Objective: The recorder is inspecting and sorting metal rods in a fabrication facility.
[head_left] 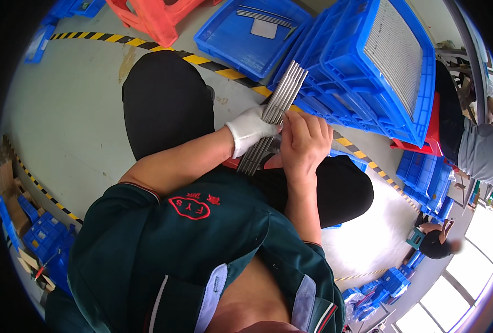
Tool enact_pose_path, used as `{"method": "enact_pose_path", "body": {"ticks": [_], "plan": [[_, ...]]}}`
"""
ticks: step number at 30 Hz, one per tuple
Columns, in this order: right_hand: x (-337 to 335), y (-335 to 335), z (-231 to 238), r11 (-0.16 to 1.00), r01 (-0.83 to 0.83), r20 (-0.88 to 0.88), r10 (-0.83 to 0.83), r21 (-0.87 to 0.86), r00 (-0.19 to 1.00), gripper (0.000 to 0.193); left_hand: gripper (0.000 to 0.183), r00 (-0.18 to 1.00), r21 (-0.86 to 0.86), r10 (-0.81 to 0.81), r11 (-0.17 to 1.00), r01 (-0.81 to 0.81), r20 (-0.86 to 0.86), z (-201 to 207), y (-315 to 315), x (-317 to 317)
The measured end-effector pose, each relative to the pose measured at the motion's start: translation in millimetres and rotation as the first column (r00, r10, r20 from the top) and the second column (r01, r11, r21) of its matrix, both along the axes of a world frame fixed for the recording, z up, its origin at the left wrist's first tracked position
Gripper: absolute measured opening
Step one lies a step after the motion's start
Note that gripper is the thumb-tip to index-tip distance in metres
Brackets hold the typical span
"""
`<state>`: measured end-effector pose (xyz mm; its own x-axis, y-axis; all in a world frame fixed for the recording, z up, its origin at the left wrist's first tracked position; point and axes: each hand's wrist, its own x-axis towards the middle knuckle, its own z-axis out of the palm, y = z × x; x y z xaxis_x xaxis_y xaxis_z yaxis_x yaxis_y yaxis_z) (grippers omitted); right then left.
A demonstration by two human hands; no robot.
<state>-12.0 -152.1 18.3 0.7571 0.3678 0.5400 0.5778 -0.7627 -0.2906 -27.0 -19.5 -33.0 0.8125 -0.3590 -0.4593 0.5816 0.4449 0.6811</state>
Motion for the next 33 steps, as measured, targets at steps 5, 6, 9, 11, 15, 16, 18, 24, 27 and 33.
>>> {"method": "enact_pose_path", "body": {"ticks": [5,6,9,11,15,16,18,24,27,33], "plan": [[2.2,-0.9,-6.0,1.000,-0.009,0.008,0.009,0.023,1.000,0.012,0.022,0.997,-0.100,-0.021,0.995,0.013,-0.077,10.4,4.7,-1.1],[0.7,-1.1,-2.8,0.996,-0.001,-0.004,0.001,0.087,1.000,0.012,0.023,0.995,-0.121,-0.015,0.993,0.003,-0.094,5.2,4.9,-1.5],[-0.3,-4.5,1.1,0.975,0.007,-0.049,0.004,0.223,0.999,0.010,0.024,0.995,-0.210,-0.015,0.978,-0.007,-0.102,7.6,6.2,-1.9],[0.8,-5.8,-4.3,0.926,0.117,-0.266,-0.019,0.358,0.964,0.009,0.025,0.996,-0.277,-0.021,0.961,-0.005,-0.091,7.8,6.4,-1.8],[0.5,-2.8,-7.3,0.910,0.114,-0.292,0.008,0.398,0.956,0.008,0.027,0.992,-0.280,-0.053,0.960,0.019,-0.116,4.1,6.7,-1.5],[0.8,-4.0,-7.9,0.911,0.115,-0.292,0.006,0.397,0.957,0.008,0.027,0.990,-0.316,-0.065,0.948,0.022,-0.127,4.6,6.8,-1.6],[1.8,-5.0,-9.2,0.935,0.063,-0.236,0.023,0.350,0.972,0.010,0.026,0.991,-0.317,-0.062,0.948,0.021,-0.120,4.0,7.2,-1.9],[0.7,-0.1,3.6,0.998,-0.027,-0.020,0.028,0.056,0.999,0.012,0.025,0.994,-0.232,-0.053,0.972,0.029,-0.095,6.8,7.4,-0.5],[1.2,-2.9,1.5,0.997,-0.027,-0.026,0.029,0.076,0.999,0.011,0.026,0.996,-0.208,-0.049,0.978,0.031,-0.079,5.1,6.0,-1.0],[-0.3,-3.9,-2.0,0.994,0.004,-0.063,0.003,0.108,0.998,0.013,0.026,0.997,-0.174,-0.043,0.984,0.031,-0.062,5.2,3.9,-1.2]]}}
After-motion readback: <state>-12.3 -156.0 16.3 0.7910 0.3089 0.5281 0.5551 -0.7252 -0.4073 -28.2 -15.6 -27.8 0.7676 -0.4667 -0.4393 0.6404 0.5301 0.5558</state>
